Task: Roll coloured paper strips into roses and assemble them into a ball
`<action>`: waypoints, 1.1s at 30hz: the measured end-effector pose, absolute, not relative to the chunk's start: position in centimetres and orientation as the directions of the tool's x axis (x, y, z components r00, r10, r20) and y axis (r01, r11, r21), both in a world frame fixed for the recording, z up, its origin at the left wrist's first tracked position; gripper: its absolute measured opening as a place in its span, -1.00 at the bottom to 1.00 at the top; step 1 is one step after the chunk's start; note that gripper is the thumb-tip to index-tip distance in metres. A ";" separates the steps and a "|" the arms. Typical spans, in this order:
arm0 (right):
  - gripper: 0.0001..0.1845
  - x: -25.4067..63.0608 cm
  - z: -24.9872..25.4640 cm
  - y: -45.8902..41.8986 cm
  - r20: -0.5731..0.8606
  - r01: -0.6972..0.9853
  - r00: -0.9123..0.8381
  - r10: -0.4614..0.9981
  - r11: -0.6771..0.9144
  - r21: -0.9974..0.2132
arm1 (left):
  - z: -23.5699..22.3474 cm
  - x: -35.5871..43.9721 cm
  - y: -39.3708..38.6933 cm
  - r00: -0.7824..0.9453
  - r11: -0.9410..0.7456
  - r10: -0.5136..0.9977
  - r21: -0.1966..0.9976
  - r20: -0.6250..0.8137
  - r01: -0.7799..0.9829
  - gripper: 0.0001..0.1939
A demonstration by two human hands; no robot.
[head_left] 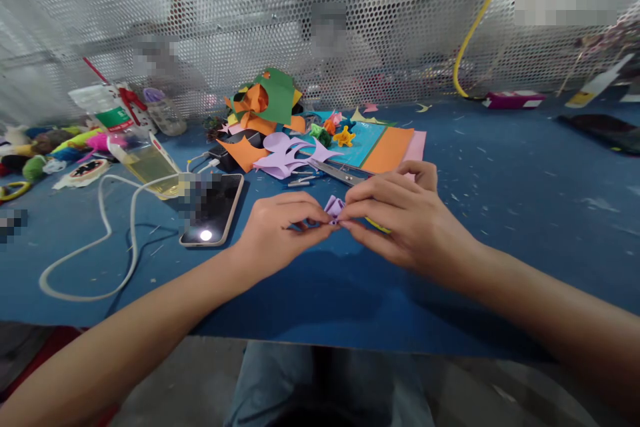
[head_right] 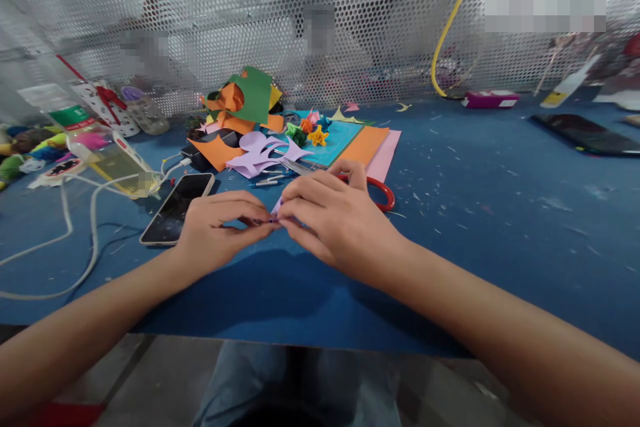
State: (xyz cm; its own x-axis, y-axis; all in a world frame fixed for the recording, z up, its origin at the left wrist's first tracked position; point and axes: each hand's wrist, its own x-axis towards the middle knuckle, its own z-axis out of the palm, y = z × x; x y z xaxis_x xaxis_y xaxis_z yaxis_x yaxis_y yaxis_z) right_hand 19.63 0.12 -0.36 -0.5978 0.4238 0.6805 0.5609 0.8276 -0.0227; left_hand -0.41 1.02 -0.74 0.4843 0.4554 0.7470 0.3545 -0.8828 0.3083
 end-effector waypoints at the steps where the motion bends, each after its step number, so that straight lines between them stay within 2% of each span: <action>1: -0.89 19.6 -0.4 0.0 0.667 0.550 -0.617 0.419 0.835 -0.016 | -0.8 -0.4 1.0 0.494 -0.885 0.454 0.307 0.742 0.351 -0.89; 4: -0.86 19.5 -0.4 -0.2 0.646 0.533 -0.649 0.402 0.846 0.009 | -0.9 -0.4 0.8 0.519 -0.888 0.452 0.312 0.725 0.338 -0.85; 8: -0.82 19.6 -0.5 -0.1 0.666 0.564 -0.653 0.360 0.818 0.111 | -1.0 -0.4 0.9 0.512 -0.880 0.471 0.347 0.718 0.323 -0.83; 13: -0.82 20.7 -0.1 0.0 0.702 0.562 -0.667 0.250 0.787 0.254 | -0.4 -0.9 1.5 0.452 -0.793 0.600 0.564 0.659 0.231 -0.87; 16: -0.73 21.1 0.6 -0.4 0.705 0.524 -0.695 0.145 0.773 0.358 | -0.1 -1.1 1.7 0.399 -0.664 0.733 0.706 0.551 0.246 -0.83; 18: -0.69 21.0 1.2 -0.7 0.689 0.487 -0.720 0.077 0.764 0.423 | 0.1 -1.2 1.7 0.435 -0.612 0.765 0.747 0.475 0.261 -0.80; 23: -0.67 20.3 1.9 -1.0 0.669 0.390 -0.741 -0.063 0.771 0.504 | 0.5 -1.3 1.5 0.565 -0.603 0.741 0.732 0.364 0.318 -0.84; 27: -0.67 20.5 1.8 -0.8 0.653 0.374 -0.754 -0.072 0.770 0.517 | 0.5 -1.3 1.3 0.605 -0.685 0.675 0.664 0.422 0.301 -0.92; 31: -0.68 20.7 1.2 -0.5 0.623 0.401 -0.782 0.012 0.775 0.489 | 0.1 -1.0 1.1 0.554 -0.766 0.621 0.581 0.555 0.277 -0.97; 33: -0.79 20.5 0.7 -0.4 0.639 0.453 -0.758 0.129 0.809 0.374 | -0.2 -0.8 1.0 0.524 -0.794 0.598 0.538 0.606 0.284 -0.99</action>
